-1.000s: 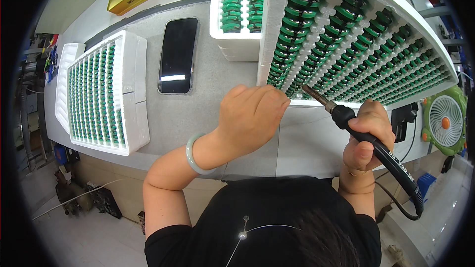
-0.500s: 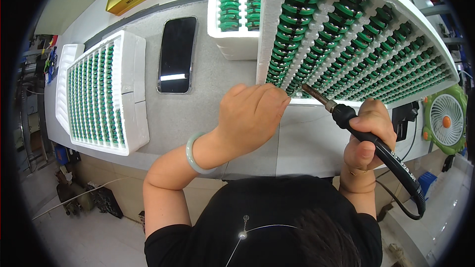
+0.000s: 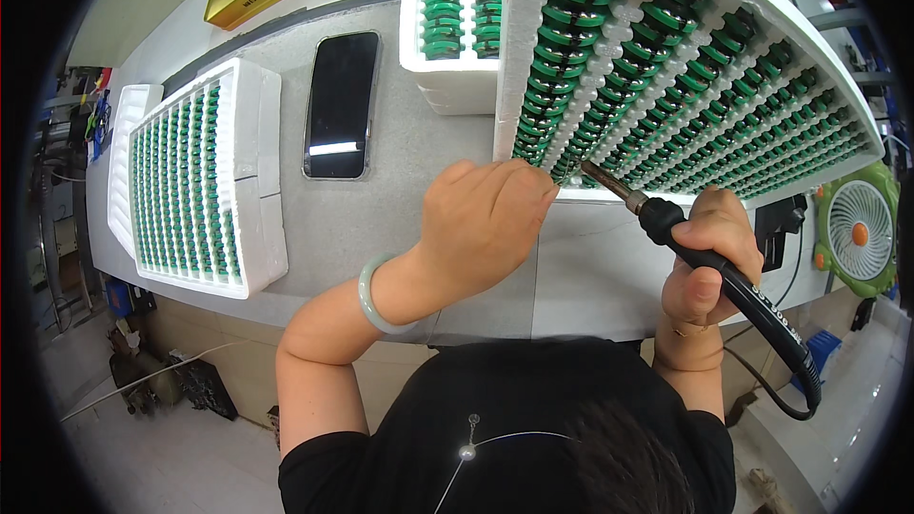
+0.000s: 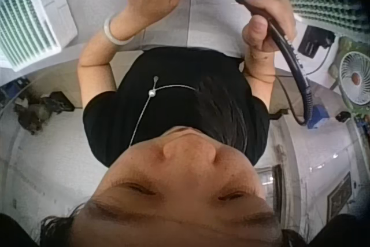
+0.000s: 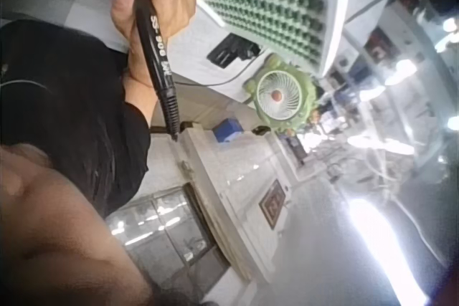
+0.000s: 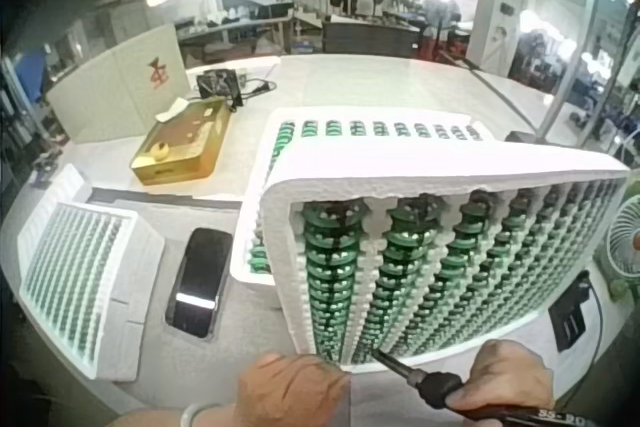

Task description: The person solders electronic components inside a plastic tray using a soldering iron and solder wire.

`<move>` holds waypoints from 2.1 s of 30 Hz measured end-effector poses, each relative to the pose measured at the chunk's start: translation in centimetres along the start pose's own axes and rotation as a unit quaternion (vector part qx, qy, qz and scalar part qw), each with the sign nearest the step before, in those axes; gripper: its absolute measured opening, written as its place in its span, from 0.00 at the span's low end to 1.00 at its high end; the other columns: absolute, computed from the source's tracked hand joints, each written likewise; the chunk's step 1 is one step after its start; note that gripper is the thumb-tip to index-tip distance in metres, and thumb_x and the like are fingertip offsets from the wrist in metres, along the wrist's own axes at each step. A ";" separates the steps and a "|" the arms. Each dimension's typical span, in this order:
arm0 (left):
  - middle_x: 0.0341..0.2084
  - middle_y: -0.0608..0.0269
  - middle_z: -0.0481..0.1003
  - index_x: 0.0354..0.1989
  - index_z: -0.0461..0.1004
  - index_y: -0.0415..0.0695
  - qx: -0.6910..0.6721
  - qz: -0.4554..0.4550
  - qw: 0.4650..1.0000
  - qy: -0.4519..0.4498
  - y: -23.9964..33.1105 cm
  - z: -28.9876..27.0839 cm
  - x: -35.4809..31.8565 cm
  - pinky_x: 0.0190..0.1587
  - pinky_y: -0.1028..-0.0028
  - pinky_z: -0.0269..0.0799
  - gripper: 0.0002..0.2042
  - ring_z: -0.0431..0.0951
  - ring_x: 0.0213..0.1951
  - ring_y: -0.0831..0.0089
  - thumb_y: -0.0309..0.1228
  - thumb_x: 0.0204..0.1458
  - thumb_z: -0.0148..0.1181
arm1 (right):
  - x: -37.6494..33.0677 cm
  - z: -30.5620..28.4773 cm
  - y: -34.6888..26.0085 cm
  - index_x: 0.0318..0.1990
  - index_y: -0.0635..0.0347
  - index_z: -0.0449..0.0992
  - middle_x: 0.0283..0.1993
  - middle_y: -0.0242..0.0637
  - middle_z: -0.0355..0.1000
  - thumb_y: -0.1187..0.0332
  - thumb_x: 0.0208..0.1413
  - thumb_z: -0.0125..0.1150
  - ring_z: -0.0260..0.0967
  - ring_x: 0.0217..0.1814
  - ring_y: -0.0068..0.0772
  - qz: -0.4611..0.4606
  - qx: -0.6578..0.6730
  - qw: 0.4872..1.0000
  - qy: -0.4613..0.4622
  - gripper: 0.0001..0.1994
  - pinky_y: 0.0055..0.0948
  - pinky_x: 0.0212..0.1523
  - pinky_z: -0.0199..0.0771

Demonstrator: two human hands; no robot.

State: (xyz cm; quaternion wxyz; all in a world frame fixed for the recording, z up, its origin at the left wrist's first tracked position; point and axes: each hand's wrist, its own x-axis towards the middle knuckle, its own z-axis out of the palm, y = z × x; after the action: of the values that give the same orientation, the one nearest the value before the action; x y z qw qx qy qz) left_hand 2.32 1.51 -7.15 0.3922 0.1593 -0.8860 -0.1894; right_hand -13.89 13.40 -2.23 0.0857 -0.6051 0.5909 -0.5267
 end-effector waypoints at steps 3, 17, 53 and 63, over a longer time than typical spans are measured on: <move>0.17 0.66 0.68 0.25 0.65 0.43 0.010 0.003 1.000 -0.004 -0.1 0.0 -0.1 0.19 0.75 0.52 0.07 0.65 0.17 0.72 0.22 0.38 0.58 | 0.0 0.0 0.0 0.29 0.59 0.70 0.20 0.33 0.65 0.48 0.50 0.51 0.58 0.21 0.31 -0.003 -0.005 1.000 -0.002 0.20 0.26 0.21 0.57; 0.17 0.63 0.66 0.25 0.65 0.41 -0.019 -0.044 0.998 -0.048 2.5 -1.4 1.0 0.18 0.71 0.60 0.08 0.67 0.17 0.67 0.23 0.38 0.58 | -0.2 -2.4 -0.6 0.25 0.61 0.65 0.14 0.29 0.52 0.49 0.52 0.44 0.46 0.17 0.22 -0.058 0.031 0.989 0.135 0.21 0.23 0.19 0.44; 0.15 0.63 0.68 0.26 0.66 0.40 -0.010 -0.026 0.998 -0.056 1.8 0.4 1.3 0.15 0.76 0.58 0.08 0.66 0.13 0.70 0.19 0.38 0.58 | -0.5 -1.4 0.7 0.29 0.59 0.69 0.18 0.33 0.64 0.49 0.51 0.50 0.57 0.20 0.30 0.011 0.025 0.999 0.037 0.19 0.26 0.21 0.57; 0.16 0.63 0.69 0.26 0.66 0.40 -0.002 -0.025 0.999 -0.048 1.7 0.5 1.1 0.15 0.76 0.59 0.07 0.67 0.14 0.69 0.19 0.38 0.58 | -0.5 -1.3 0.8 0.29 0.59 0.69 0.19 0.34 0.65 0.49 0.51 0.50 0.57 0.20 0.30 0.002 0.027 0.999 0.035 0.19 0.26 0.21 0.57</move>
State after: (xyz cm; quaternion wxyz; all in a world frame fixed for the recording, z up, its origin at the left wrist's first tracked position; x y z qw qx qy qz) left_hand 0.98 2.65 -5.97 0.3447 0.1712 -0.8992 -0.2079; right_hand -15.25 14.26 -2.49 0.0820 -0.5827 0.5803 -0.5630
